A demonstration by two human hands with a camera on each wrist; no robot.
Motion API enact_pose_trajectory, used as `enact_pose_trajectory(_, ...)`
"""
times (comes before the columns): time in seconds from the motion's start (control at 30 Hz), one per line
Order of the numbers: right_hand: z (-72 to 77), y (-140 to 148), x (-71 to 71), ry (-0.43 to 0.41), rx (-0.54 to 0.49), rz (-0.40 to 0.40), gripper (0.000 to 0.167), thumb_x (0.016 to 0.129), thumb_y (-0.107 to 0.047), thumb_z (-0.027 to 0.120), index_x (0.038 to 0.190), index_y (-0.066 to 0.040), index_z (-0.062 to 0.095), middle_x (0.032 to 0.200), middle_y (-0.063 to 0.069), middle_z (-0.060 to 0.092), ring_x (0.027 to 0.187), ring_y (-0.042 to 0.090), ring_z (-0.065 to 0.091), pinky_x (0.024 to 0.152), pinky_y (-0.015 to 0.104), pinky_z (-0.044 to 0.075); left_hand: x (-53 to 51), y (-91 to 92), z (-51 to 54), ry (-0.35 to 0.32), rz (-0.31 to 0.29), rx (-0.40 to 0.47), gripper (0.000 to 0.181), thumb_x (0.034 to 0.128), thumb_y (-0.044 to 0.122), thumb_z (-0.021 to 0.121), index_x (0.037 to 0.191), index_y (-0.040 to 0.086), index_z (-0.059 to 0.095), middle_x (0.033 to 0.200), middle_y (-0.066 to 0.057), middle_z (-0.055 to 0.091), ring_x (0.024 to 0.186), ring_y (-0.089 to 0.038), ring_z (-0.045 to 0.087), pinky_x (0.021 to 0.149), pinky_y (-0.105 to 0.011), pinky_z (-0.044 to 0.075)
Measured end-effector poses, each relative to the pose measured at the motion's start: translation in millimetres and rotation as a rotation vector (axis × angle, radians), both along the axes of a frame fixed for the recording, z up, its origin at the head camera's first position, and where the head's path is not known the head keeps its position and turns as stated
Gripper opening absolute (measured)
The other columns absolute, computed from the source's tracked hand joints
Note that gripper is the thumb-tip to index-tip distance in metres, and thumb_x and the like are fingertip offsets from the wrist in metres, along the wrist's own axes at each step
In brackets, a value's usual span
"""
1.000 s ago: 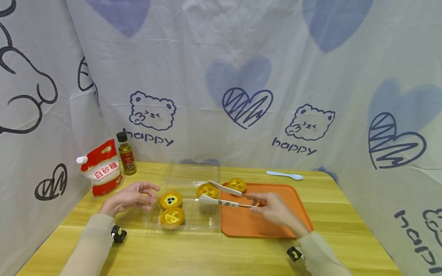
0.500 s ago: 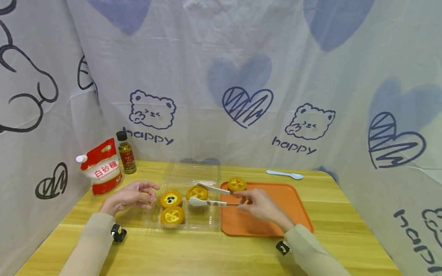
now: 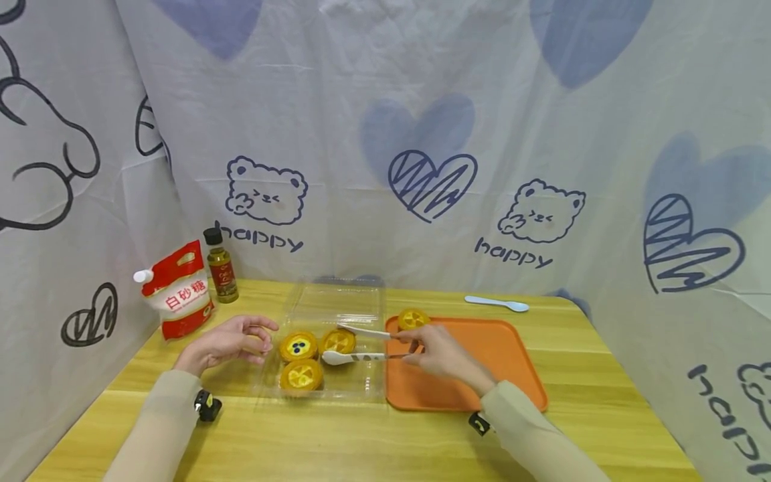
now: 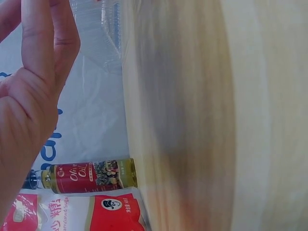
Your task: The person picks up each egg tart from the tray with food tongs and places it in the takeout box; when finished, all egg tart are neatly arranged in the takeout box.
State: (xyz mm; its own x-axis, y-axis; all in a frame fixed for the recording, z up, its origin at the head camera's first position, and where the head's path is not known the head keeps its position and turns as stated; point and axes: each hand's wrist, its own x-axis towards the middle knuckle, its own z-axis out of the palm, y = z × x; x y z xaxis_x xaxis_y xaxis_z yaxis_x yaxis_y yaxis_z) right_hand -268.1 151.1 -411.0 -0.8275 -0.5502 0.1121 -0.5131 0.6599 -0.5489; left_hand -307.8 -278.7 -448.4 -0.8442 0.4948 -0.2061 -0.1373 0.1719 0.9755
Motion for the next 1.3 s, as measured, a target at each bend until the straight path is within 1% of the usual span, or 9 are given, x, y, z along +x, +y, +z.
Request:
enact_pose_trajectory(0.13,0.6,-3,-1.1,0.018,0.035,0.013,0.042,0.087,-0.010,0.070,0.129,-0.009,0.064,0.124,0.011,0.067,0.089,0.013,0.063,0.074,0.024,0.055,-0.9,0.3,0.3,0.000,0.001,0.006,0.058,0.0897,-0.002,0.061,0.138,-0.014,0.030,0.097,-0.007,0.058,0.084,-0.018,0.063,0.078,-0.035,0.061)
enact_pose_trajectory(0.33,0.7,-3,-0.1,-0.011,0.020,0.026,0.044,0.088,-0.011,0.071,0.131,-0.010,0.063,0.125,0.010,0.067,0.091,0.013,0.063,0.074,0.024,0.055,-1.1,1.2,-0.5,-0.002,0.000,0.010,0.058,0.0897,-0.002,0.061,0.137,-0.014,0.030,0.097,-0.007,0.058,0.084,-0.018,0.063,0.078,-0.035,0.061)
enact_pose_trajectory(0.53,5.8,3,1.4,-0.010,0.014,0.010,0.046,0.085,-0.009,0.073,0.130,-0.008,0.064,0.124,0.010,0.068,0.088,0.013,0.062,0.073,0.026,0.055,0.2,1.0,1.6,-0.002,0.007,0.000,0.059,0.0897,-0.001,0.062,0.137,-0.014,0.030,0.097,-0.007,0.058,0.084,-0.017,0.063,0.078,-0.036,0.061)
enact_pose_trajectory(0.67,7.6,6,1.7,-0.010,0.029,-0.004,0.043,0.086,-0.011,0.072,0.129,-0.007,0.064,0.123,0.010,0.068,0.089,0.011,0.062,0.075,0.028,0.055,0.5,-0.2,3.0,-0.005,0.010,-0.003,0.059,0.0893,-0.001,0.062,0.137,-0.014,0.030,0.097,-0.007,0.058,0.084,-0.017,0.063,0.078,-0.036,0.061)
enact_pose_trajectory(0.77,6.7,6,1.6,-0.003,0.032,-0.007,0.043,0.086,-0.010,0.072,0.128,-0.006,0.064,0.123,0.012,0.068,0.089,0.011,0.062,0.074,0.027,0.055,0.3,-0.6,2.7,-0.002,0.007,-0.001,0.058,0.0896,-0.001,0.062,0.137,-0.014,0.030,0.097,-0.007,0.058,0.084,-0.018,0.063,0.078,-0.036,0.061)
enact_pose_trajectory(0.87,4.1,4,1.3,0.005,0.027,-0.007,0.043,0.086,-0.008,0.073,0.128,-0.005,0.064,0.122,0.014,0.068,0.088,0.012,0.063,0.071,0.024,0.055,-0.2,-0.6,1.4,0.002,0.001,0.002,0.058,0.0897,-0.002,0.062,0.137,-0.014,0.031,0.096,-0.006,0.058,0.084,-0.018,0.064,0.078,-0.036,0.061)
enact_pose_trajectory(0.97,2.0,3,1.0,0.010,0.021,-0.007,0.044,0.085,-0.008,0.074,0.128,-0.006,0.064,0.121,0.013,0.068,0.086,0.012,0.063,0.068,0.021,0.055,-0.6,-0.5,0.3,0.004,-0.002,0.005,0.057,0.0897,-0.003,0.061,0.137,-0.014,0.031,0.095,-0.006,0.059,0.083,-0.018,0.064,0.078,-0.036,0.061)
enact_pose_trajectory(1.13,1.5,4,-0.3,-0.007,0.005,0.004,0.045,0.085,-0.008,0.074,0.128,-0.006,0.064,0.118,0.013,0.069,0.086,0.013,0.063,0.068,0.022,0.055,-0.5,-0.3,-0.1,0.007,-0.002,0.006,0.057,0.0897,-0.003,0.061,0.137,-0.014,0.031,0.096,-0.007,0.058,0.083,-0.018,0.064,0.078,-0.036,0.061)
enact_pose_trajectory(1.3,-1.2,10,-0.5,-0.032,-0.023,0.018,0.047,0.085,-0.009,0.075,0.131,-0.006,0.063,0.120,0.013,0.068,0.087,0.014,0.064,0.071,0.024,0.055,-0.8,-0.1,-0.7,0.006,-0.003,0.006,0.058,0.0897,-0.003,0.062,0.137,-0.014,0.031,0.096,-0.007,0.059,0.083,-0.018,0.064,0.078,-0.035,0.061)
